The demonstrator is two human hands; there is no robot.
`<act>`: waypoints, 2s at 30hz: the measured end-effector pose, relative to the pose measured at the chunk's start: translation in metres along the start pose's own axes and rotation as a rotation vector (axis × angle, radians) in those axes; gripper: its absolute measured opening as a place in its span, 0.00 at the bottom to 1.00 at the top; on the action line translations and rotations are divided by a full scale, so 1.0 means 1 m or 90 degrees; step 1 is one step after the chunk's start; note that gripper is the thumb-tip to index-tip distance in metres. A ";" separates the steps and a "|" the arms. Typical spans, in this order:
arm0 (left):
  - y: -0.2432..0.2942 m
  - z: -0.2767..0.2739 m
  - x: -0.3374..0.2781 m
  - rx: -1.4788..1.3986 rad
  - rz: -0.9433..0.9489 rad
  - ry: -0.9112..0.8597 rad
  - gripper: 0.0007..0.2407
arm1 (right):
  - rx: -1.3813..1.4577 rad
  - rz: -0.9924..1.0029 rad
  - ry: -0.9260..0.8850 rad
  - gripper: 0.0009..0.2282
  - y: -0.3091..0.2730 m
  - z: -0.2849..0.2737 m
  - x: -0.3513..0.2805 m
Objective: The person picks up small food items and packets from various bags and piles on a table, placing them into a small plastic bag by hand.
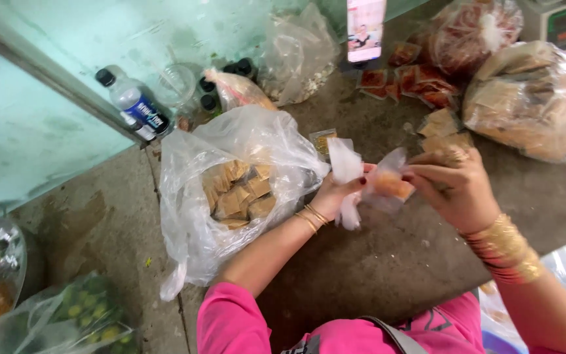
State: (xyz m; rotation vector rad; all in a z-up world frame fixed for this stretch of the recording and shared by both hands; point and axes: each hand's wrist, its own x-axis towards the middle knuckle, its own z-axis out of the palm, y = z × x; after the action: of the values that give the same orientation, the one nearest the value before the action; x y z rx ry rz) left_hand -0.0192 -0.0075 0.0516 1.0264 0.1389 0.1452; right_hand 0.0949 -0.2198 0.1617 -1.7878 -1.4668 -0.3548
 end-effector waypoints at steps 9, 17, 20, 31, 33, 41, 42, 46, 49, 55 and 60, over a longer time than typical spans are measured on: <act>-0.054 0.001 -0.008 -0.340 -0.263 -0.022 0.25 | -0.123 0.116 0.007 0.02 -0.011 -0.117 -0.081; -0.070 0.007 -0.036 -0.241 -0.352 0.020 0.21 | -0.206 0.751 0.017 0.07 0.000 -0.194 -0.310; -0.062 0.018 -0.035 -0.178 -0.295 0.045 0.17 | -0.229 0.999 0.021 0.10 0.024 -0.196 -0.420; -0.065 0.027 -0.024 -0.076 -0.158 0.039 0.18 | -0.353 1.356 -0.221 0.28 0.053 -0.151 -0.608; -0.072 0.023 -0.020 -0.005 -0.151 0.088 0.17 | -0.346 1.034 0.133 0.09 0.066 -0.127 -0.564; -0.099 0.013 -0.022 0.026 -0.073 0.163 0.17 | 0.017 0.417 0.140 0.05 0.005 -0.023 -0.155; -0.103 0.013 -0.019 0.084 -0.034 0.135 0.17 | 0.104 0.437 0.091 0.13 -0.009 -0.006 -0.115; -0.090 0.009 -0.014 0.136 0.024 0.083 0.18 | 0.233 0.437 -0.041 0.16 -0.010 0.056 -0.062; -0.091 0.001 -0.007 0.107 0.002 0.106 0.15 | 0.295 0.445 -0.037 0.06 0.012 0.073 -0.058; -0.064 -0.007 0.013 0.008 -0.006 0.198 0.15 | 0.363 0.445 -0.058 0.08 0.040 0.037 -0.051; -0.034 -0.010 0.021 0.238 0.032 0.221 0.10 | 0.253 0.381 -0.191 0.05 0.078 0.037 -0.022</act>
State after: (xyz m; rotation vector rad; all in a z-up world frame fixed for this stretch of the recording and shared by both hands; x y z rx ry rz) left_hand 0.0013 -0.0127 0.0160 1.3721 0.4702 0.3525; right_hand 0.1509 -0.2116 0.0932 -1.8867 -1.0197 0.4925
